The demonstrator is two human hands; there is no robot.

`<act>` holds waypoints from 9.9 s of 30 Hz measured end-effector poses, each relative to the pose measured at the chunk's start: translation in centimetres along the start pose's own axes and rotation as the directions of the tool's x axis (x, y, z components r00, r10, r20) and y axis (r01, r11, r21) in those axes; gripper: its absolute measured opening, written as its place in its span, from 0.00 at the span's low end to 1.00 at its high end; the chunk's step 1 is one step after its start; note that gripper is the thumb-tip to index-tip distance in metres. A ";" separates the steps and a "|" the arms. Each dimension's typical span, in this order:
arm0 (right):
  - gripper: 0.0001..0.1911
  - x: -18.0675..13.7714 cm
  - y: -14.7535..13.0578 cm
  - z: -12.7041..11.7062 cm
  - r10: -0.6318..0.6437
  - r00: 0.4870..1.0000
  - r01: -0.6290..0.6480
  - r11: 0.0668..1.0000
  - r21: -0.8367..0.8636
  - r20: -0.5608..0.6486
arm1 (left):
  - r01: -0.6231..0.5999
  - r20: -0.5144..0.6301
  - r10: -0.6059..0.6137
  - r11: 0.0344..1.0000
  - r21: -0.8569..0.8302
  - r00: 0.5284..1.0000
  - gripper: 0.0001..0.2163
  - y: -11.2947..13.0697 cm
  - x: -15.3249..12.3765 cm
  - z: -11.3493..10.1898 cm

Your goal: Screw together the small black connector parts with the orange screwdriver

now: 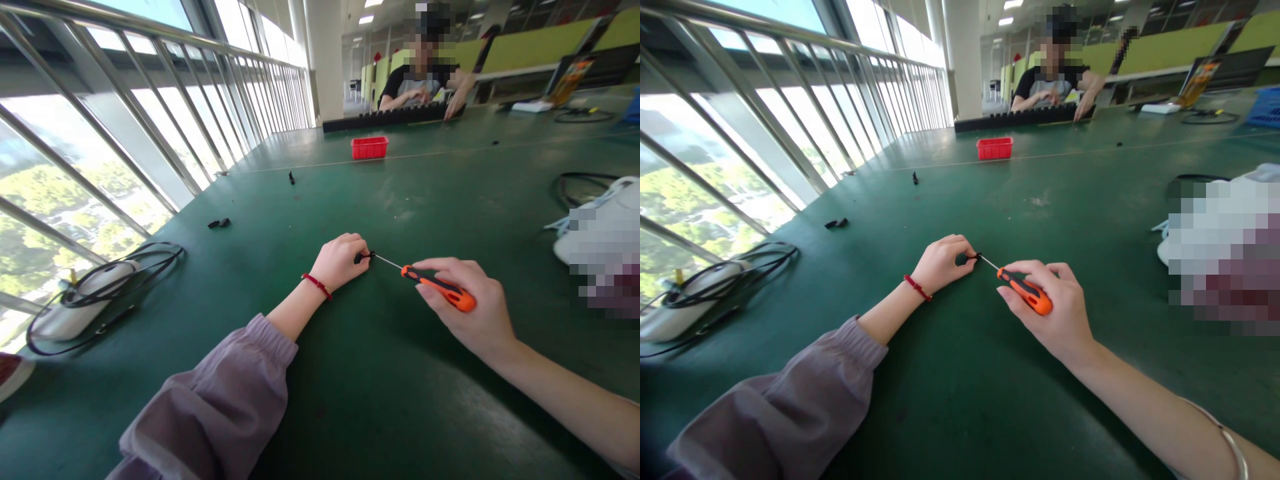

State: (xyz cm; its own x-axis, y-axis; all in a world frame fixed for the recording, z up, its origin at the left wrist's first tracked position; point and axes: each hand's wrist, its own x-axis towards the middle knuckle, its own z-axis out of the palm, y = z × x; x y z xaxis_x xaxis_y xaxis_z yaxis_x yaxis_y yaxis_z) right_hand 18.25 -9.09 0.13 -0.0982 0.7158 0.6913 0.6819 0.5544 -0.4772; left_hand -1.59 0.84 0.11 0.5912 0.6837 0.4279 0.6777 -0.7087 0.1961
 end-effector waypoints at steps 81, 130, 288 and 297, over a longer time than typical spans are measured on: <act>0.20 0.1 0.1 0.1 0.020 0.989 -0.015 0.999 0.039 -0.145 | 0.032 0.013 -0.032 0.999 0.024 0.999 0.03 0.1 0.0 0.0; 0.10 -0.1 0.8 0.5 0.077 0.926 -0.089 0.996 0.017 0.369 | 0.349 -0.086 -0.407 0.859 -0.374 0.910 0.04 -2.1 0.1 0.8; 0.09 0.3 1.0 0.6 0.058 0.909 -0.104 0.991 0.089 0.412 | 0.898 -0.197 -0.876 0.436 0.067 0.440 0.16 -14.8 -15.2 -13.5; 0.10 0.1 1.0 0.4 0.058 0.911 -0.116 0.986 0.119 0.408 | 0.864 -0.156 -0.851 0.484 0.140 0.502 0.16 -14.7 -15.1 -13.7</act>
State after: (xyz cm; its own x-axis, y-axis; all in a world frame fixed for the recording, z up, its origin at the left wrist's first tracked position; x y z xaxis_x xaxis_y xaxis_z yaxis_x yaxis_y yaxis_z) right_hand 18.62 -8.30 -0.52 -0.3458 0.8576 0.3807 0.5974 0.5141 -0.6155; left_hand -26.47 -1.46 2.83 -0.3481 0.9190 0.1854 0.8997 0.2719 0.3414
